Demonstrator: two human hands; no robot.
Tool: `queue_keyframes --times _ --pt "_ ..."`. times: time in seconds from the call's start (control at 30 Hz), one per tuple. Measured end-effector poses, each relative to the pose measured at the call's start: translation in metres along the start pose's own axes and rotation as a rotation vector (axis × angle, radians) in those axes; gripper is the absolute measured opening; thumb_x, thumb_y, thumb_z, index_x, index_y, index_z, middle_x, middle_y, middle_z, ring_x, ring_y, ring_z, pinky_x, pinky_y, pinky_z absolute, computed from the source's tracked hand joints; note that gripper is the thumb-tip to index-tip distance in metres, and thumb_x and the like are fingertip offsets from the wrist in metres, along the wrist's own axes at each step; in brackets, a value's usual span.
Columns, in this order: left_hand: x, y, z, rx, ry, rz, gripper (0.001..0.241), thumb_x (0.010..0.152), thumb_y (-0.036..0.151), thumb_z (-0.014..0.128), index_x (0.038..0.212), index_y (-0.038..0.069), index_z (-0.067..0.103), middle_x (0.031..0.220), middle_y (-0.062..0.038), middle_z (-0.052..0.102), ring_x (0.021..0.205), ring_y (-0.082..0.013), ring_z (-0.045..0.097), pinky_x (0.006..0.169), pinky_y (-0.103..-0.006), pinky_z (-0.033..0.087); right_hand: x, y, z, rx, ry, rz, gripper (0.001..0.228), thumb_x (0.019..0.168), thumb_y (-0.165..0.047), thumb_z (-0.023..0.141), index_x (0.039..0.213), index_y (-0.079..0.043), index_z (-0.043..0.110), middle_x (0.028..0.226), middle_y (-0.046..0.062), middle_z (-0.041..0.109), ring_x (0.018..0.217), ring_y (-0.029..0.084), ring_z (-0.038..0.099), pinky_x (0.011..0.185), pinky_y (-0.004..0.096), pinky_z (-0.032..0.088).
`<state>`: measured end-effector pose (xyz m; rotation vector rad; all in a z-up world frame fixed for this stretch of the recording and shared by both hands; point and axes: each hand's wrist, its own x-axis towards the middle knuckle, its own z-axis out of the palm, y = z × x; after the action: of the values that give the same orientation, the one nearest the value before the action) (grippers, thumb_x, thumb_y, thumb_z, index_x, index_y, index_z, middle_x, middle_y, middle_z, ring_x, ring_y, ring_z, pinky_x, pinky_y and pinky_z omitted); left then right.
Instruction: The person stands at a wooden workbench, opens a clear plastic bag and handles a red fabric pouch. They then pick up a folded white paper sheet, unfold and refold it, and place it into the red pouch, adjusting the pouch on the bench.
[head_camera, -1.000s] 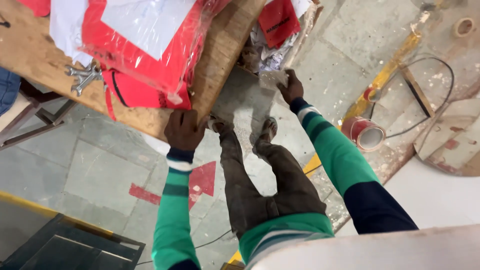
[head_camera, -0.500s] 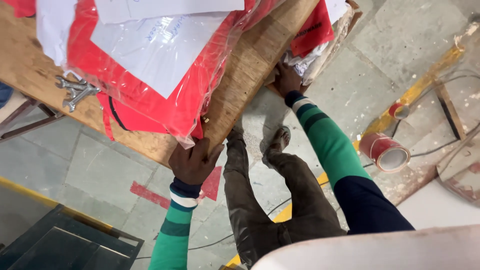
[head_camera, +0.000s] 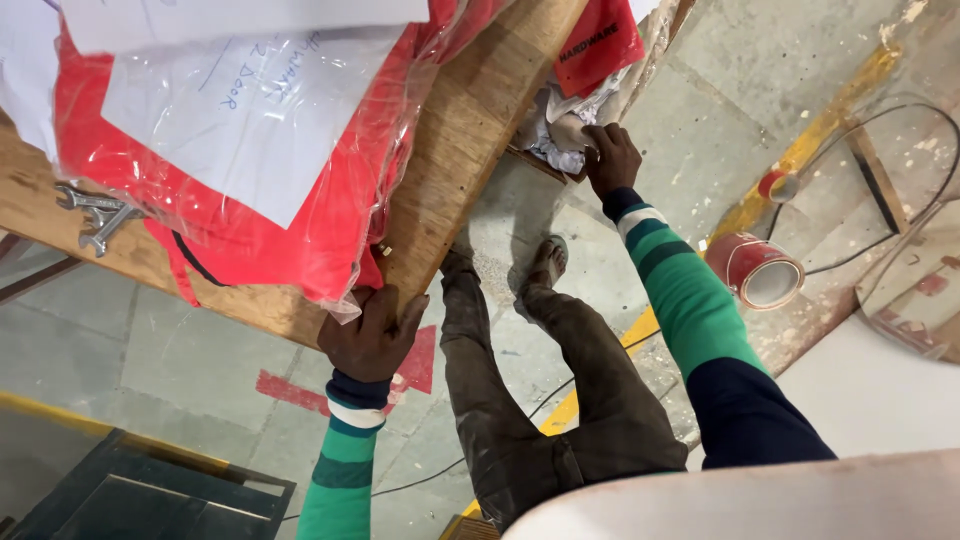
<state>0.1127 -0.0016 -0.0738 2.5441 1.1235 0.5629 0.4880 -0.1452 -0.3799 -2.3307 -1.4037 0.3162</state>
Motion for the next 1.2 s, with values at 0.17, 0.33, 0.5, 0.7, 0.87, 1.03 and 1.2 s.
queue_keyframes --times 0.17,0.33,0.5,0.7,0.87,1.03,1.2 --pt "0.000 0.000 0.000 0.045 0.002 0.026 0.035 0.082 0.035 0.092 0.092 0.011 0.070 0.080 -0.009 0.058 0.072 -0.0313 0.059 0.061 -0.0435 0.049 0.023 -0.029 -0.005 0.126 0.085 -0.045 0.035 0.078 -0.006 0.077 0.111 -0.016 0.071 0.099 0.007 0.062 0.099 0.029 0.063 0.079 0.042 0.054" --pt "0.002 0.001 -0.001 0.008 -0.027 0.000 0.036 0.082 0.035 0.093 0.093 0.010 0.070 0.079 -0.009 0.059 0.071 -0.0301 0.059 0.061 -0.0421 0.049 0.042 -0.031 0.009 0.130 0.060 -0.119 0.033 0.078 -0.008 0.076 0.110 -0.016 0.072 0.099 0.006 0.062 0.098 0.029 0.064 0.078 0.042 0.054" --pt "0.002 0.000 -0.001 0.034 -0.006 0.018 0.034 0.082 0.034 0.092 0.092 0.011 0.069 0.080 -0.008 0.059 0.072 -0.0306 0.059 0.062 -0.0425 0.050 0.050 0.013 0.046 -0.023 0.055 -0.146 0.025 0.078 -0.010 0.072 0.102 -0.018 0.072 0.100 0.005 0.062 0.092 0.030 0.062 0.071 0.044 0.052" --pt "-0.001 0.000 0.000 0.018 -0.009 -0.007 0.035 0.083 0.036 0.091 0.094 0.011 0.069 0.080 -0.007 0.059 0.070 -0.0280 0.059 0.061 -0.0404 0.050 0.051 0.024 0.043 -0.214 0.159 -0.020 0.021 0.080 -0.008 0.074 0.097 -0.020 0.074 0.095 0.004 0.059 0.093 0.026 0.060 0.073 0.041 0.048" --pt "-0.007 0.000 -0.001 0.082 -0.058 0.000 0.035 0.083 0.036 0.092 0.095 0.012 0.070 0.080 -0.005 0.059 0.071 -0.0276 0.060 0.062 -0.0409 0.049 0.023 -0.005 0.038 -0.072 0.016 -0.182 0.022 0.082 -0.012 0.076 0.101 -0.021 0.074 0.096 0.003 0.059 0.095 0.025 0.060 0.077 0.039 0.048" --pt "-0.010 -0.002 0.001 0.180 -0.066 0.044 0.037 0.084 0.040 0.090 0.097 0.012 0.070 0.085 -0.003 0.062 0.078 -0.0276 0.063 0.069 -0.0412 0.051 -0.008 -0.026 0.024 0.043 0.022 -0.167 0.029 0.080 -0.014 0.076 0.109 -0.018 0.075 0.102 0.004 0.064 0.097 0.026 0.062 0.080 0.040 0.049" --pt "-0.014 -0.002 0.004 0.332 -0.088 0.134 0.038 0.084 0.041 0.091 0.095 0.012 0.070 0.086 0.000 0.063 0.079 -0.0230 0.064 0.068 -0.0430 0.050 -0.030 0.006 0.060 0.063 -0.187 -0.072 0.016 0.087 -0.021 0.077 0.101 -0.015 0.071 0.096 0.006 0.068 0.096 0.029 0.065 0.084 0.043 0.052"
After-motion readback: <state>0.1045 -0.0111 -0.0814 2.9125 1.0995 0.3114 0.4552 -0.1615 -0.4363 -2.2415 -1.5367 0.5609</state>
